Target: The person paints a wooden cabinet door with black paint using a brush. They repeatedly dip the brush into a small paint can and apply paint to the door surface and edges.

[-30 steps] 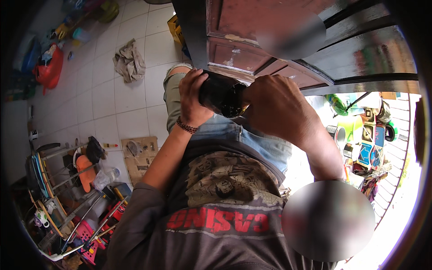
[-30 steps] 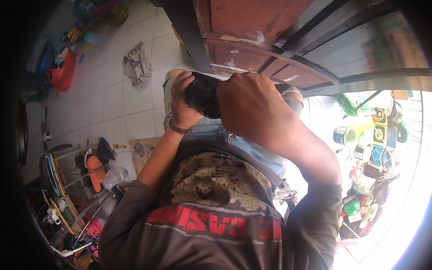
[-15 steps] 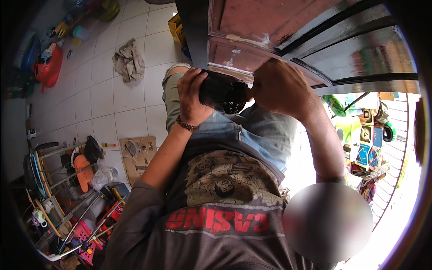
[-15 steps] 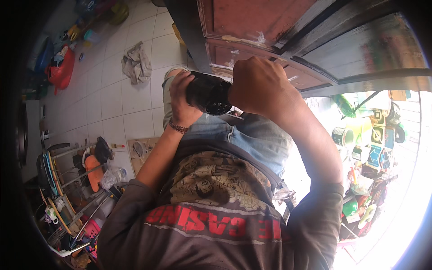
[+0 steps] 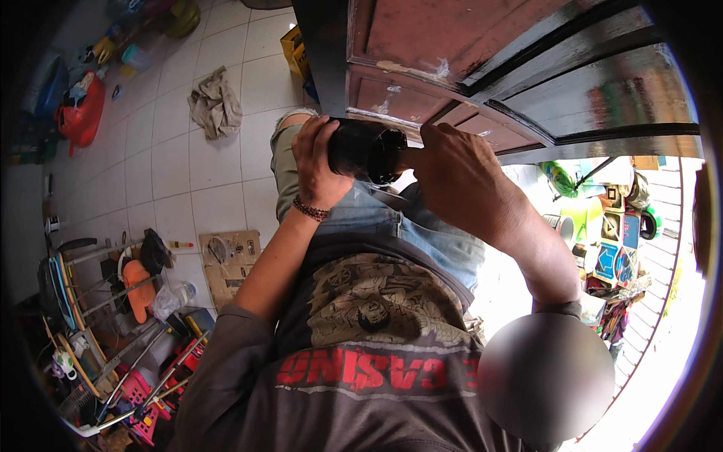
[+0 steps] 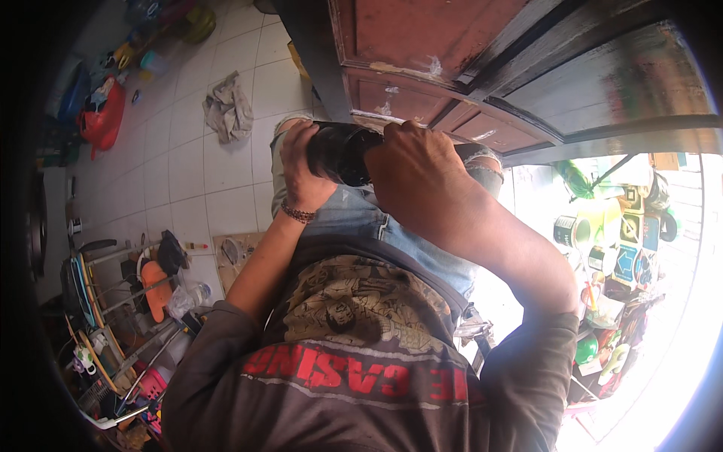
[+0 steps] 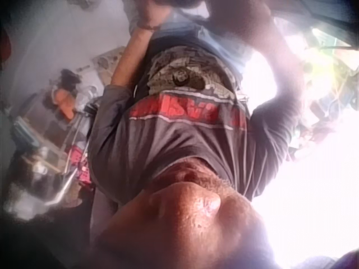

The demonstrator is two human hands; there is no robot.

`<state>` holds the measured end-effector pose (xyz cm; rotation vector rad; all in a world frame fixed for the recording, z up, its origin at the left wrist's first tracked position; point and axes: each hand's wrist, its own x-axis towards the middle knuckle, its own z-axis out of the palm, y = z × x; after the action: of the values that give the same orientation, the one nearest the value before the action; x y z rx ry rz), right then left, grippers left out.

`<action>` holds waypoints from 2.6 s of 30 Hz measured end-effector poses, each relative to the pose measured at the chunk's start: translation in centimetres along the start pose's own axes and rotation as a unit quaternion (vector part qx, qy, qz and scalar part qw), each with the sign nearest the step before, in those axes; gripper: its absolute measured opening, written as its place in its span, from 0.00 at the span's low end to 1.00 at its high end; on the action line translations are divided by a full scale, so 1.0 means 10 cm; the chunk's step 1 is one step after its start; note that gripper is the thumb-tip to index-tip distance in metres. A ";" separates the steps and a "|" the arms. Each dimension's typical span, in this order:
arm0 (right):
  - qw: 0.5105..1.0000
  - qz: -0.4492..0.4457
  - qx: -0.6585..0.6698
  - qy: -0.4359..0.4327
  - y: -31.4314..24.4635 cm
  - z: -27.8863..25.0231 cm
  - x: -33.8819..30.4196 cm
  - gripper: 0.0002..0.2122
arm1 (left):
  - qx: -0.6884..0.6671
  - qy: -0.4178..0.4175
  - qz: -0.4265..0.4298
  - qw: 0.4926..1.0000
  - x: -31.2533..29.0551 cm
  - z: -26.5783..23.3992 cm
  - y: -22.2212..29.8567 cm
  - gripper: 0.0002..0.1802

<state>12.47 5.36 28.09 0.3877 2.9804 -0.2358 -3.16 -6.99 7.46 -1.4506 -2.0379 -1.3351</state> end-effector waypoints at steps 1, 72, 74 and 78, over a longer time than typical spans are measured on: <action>1.000 -0.004 -0.020 -0.017 0.03 0.01 -0.02 0.14 | -0.001 -0.001 0.002 1.000 0.00 -0.01 0.01 0.40; 0.697 0.125 0.375 0.598 0.13 0.69 1.58 0.34 | -0.220 0.095 -0.293 0.926 -0.29 -0.47 -0.39 0.55; 0.728 0.130 0.405 0.538 -0.04 0.71 1.69 0.36 | -0.213 0.112 -0.273 0.931 -0.28 -0.50 -0.37 0.56; 0.772 0.128 0.392 0.483 -0.16 0.84 1.67 0.34 | -0.189 0.095 -0.271 0.939 -0.25 -0.53 -0.37 0.57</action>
<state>-3.08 6.47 17.63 1.3437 3.4728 -1.7543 -6.56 -12.96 6.64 -0.8442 -2.2205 -2.0889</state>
